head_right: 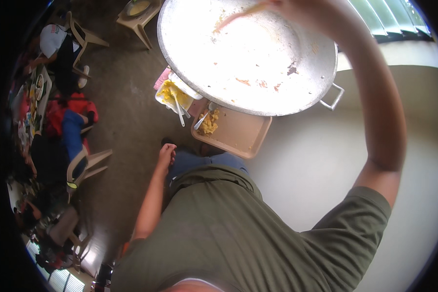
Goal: The person cooks a yellow egg mixture in a large wok, using a wooden spatula to fold and scramble the contents. They then transfer the cooked egg into a plastic container and pour a fresh batch of liquid egg mixture into the wok to repeat the process.
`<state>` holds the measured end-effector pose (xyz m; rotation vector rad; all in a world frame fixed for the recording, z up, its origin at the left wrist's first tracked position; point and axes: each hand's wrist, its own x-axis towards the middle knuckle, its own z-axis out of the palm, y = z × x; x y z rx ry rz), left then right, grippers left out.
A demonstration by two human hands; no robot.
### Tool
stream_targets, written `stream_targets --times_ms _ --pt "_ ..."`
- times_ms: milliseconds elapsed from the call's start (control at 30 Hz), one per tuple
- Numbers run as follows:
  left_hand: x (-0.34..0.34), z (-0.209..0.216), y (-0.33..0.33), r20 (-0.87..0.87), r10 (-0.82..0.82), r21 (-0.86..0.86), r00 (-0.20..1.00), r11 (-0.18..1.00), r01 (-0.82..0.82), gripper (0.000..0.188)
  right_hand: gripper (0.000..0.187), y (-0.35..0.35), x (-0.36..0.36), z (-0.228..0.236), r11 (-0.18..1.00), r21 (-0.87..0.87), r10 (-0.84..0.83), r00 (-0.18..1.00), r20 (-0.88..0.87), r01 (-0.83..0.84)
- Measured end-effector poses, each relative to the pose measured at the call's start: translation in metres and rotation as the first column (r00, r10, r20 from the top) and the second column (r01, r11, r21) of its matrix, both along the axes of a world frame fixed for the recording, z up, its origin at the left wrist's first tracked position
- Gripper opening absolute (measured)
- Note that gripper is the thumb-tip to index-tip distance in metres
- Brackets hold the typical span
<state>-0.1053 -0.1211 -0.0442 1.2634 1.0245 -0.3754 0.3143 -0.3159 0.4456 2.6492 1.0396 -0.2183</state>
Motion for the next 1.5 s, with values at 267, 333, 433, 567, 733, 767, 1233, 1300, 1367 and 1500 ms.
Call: stream_targets --times_ms 267,333,433,567,733,767,1233,1300,1367,1500 --pt "0.011 -0.001 0.010 0.014 -0.024 -0.024 1.000 0.999 0.024 0.016 0.019 -0.075 0.025 -0.005 0.981 -0.192 0.011 0.999 -0.034 -0.017" --pt "0.014 -0.006 0.008 0.003 -0.055 -0.012 0.998 0.998 0.055 0.015 0.022 -0.054 0.016 0.008 0.972 -0.229 -0.038 0.998 0.053 0.049" --pt "0.018 -0.010 0.011 0.048 -0.092 0.009 0.995 0.996 0.092 0.015 0.025 -0.007 -0.004 -0.006 1.000 0.020 -0.008 0.991 -0.132 0.011" --pt "0.022 -0.014 0.013 0.095 -0.087 -0.008 0.992 0.996 0.088 0.016 0.023 -0.065 0.008 -0.021 0.974 -0.020 0.220 0.968 -0.120 -0.224" --pt "0.023 -0.013 0.014 0.051 -0.103 -0.012 0.993 0.995 0.103 0.017 0.021 -0.083 0.014 0.011 0.950 -0.310 -0.017 1.000 0.013 0.020" --pt "0.023 -0.011 0.014 0.059 -0.095 -0.016 0.994 0.995 0.096 0.017 0.021 -0.076 0.023 0.008 0.981 -0.184 -0.058 0.998 -0.010 0.055" --pt "0.032 0.001 0.014 0.030 -0.058 -0.043 0.998 0.997 0.059 0.017 0.021 -0.105 0.067 -0.001 0.996 -0.063 -0.068 0.994 -0.082 0.063" --pt "0.030 -0.009 0.014 0.043 -0.078 -0.046 0.996 0.996 0.080 0.017 0.025 -0.054 0.060 -0.008 0.997 0.055 -0.049 0.996 -0.077 0.054" --pt "0.037 -0.017 0.009 0.074 -0.105 -0.061 0.992 0.992 0.109 0.017 0.029 -0.012 0.042 -0.005 0.997 0.005 -0.078 0.994 -0.071 0.078" --pt "0.034 -0.004 0.014 0.057 -0.063 -0.018 0.996 0.998 0.064 0.016 0.023 -0.078 0.074 -0.064 0.999 0.048 0.013 1.000 0.019 -0.013"
